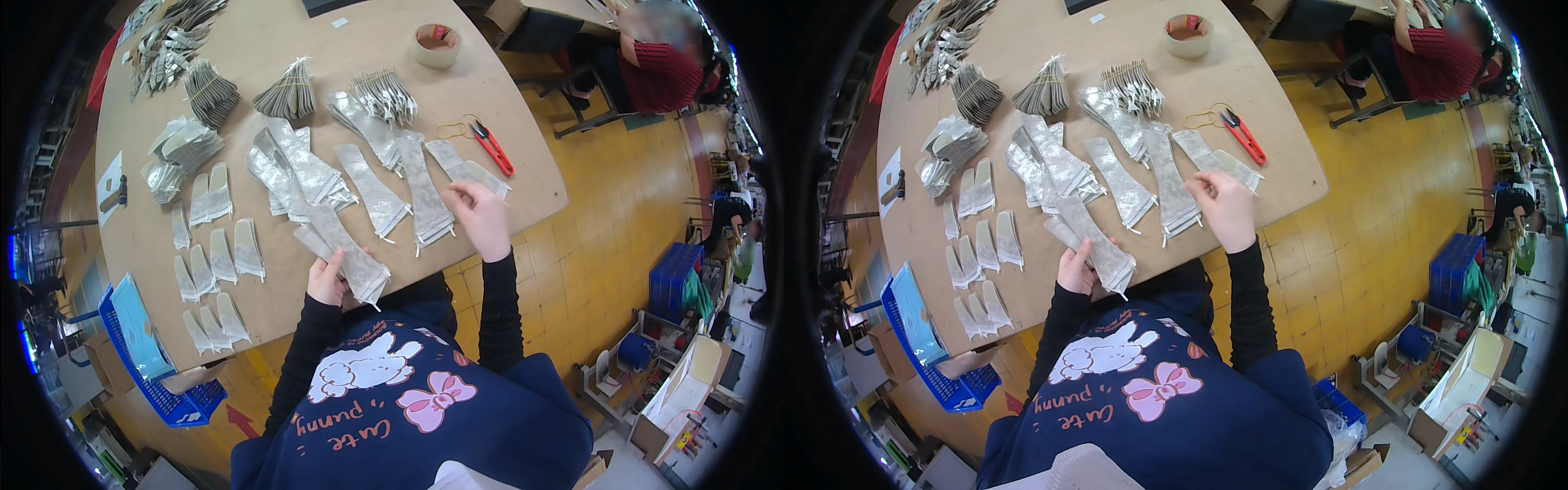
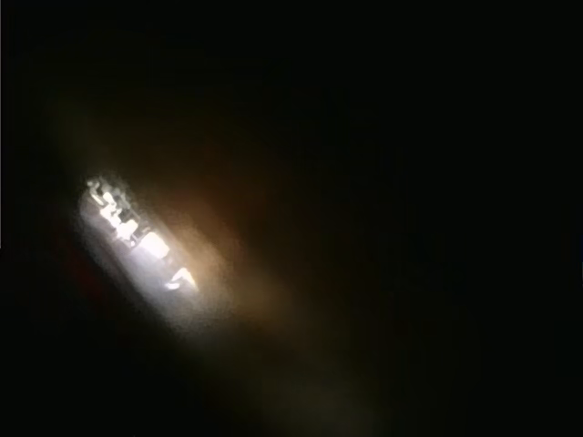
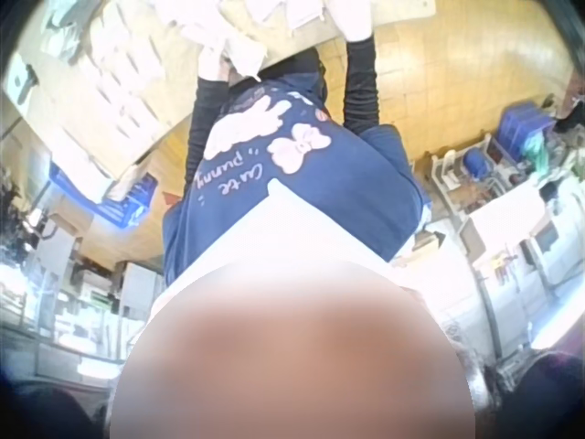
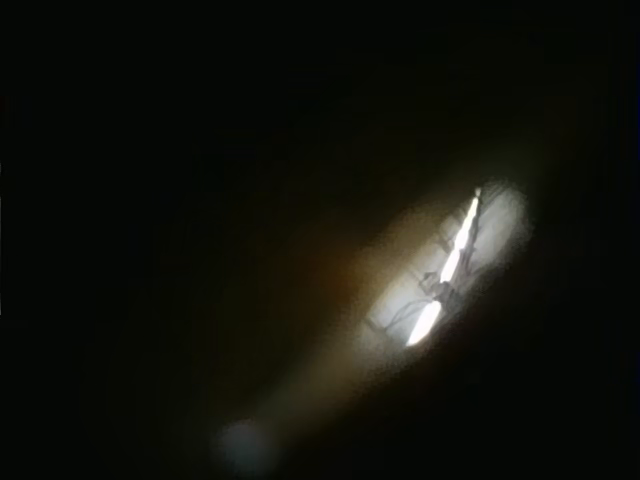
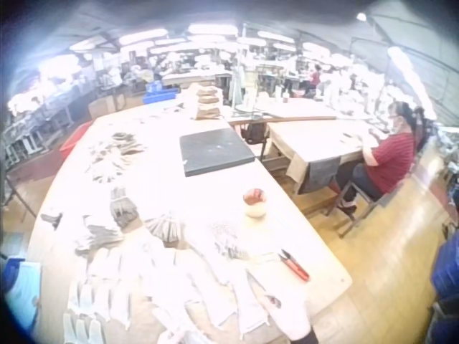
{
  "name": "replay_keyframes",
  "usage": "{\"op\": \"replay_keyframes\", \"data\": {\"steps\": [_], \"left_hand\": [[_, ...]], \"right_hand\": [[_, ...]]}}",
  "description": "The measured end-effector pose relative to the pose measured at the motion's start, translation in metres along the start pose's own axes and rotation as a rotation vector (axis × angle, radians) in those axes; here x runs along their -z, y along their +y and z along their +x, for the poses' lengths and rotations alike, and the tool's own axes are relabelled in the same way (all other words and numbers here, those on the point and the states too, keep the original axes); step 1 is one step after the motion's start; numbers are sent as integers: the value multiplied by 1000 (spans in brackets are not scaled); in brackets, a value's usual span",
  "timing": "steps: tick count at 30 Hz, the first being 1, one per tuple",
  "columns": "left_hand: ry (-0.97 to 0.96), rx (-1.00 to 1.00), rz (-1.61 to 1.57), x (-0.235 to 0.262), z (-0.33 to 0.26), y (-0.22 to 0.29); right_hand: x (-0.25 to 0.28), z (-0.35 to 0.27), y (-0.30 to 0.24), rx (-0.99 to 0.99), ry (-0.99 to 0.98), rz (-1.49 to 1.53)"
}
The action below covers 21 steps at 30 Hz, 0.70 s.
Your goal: The person sorts small translucent pouches on a table, separating them into individual units and arranging them into neat rows. The person handles the pouches by hand, picking them up, aligning them, and placing them in organized stacks.
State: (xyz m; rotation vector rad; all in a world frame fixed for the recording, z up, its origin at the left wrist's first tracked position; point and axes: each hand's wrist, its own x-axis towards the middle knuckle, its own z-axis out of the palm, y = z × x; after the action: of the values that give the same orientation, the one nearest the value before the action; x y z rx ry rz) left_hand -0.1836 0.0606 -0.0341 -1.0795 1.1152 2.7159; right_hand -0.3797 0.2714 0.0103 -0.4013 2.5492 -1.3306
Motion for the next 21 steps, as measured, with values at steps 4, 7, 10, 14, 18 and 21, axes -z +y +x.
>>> {"op": "replay_keyframes", "data": {"steps": [4, 7, 10, 14, 18, 21], "left_hand": [[-14, 17, 69, 0, 4, 3], [-18, 36, 101, 2, 5, 3], [-46, 17, 105, 4, 5, 1], [-63, 22, 102, 6, 5, 1], [-114, 34, 67, 6, 3, 4], [-209, 27, 22, 7, 1, 5]], "right_hand": [[-24, -10, 0, 232, 52, -279], [-38, -20, 2, 274, 174, -271], [-41, -24, 5, 216, 113, -126], [-26, -19, 8, -19, 39, 211], [4, -10, 8, -131, 86, 712], [25, -8, 9, -110, 94, 690]]}}
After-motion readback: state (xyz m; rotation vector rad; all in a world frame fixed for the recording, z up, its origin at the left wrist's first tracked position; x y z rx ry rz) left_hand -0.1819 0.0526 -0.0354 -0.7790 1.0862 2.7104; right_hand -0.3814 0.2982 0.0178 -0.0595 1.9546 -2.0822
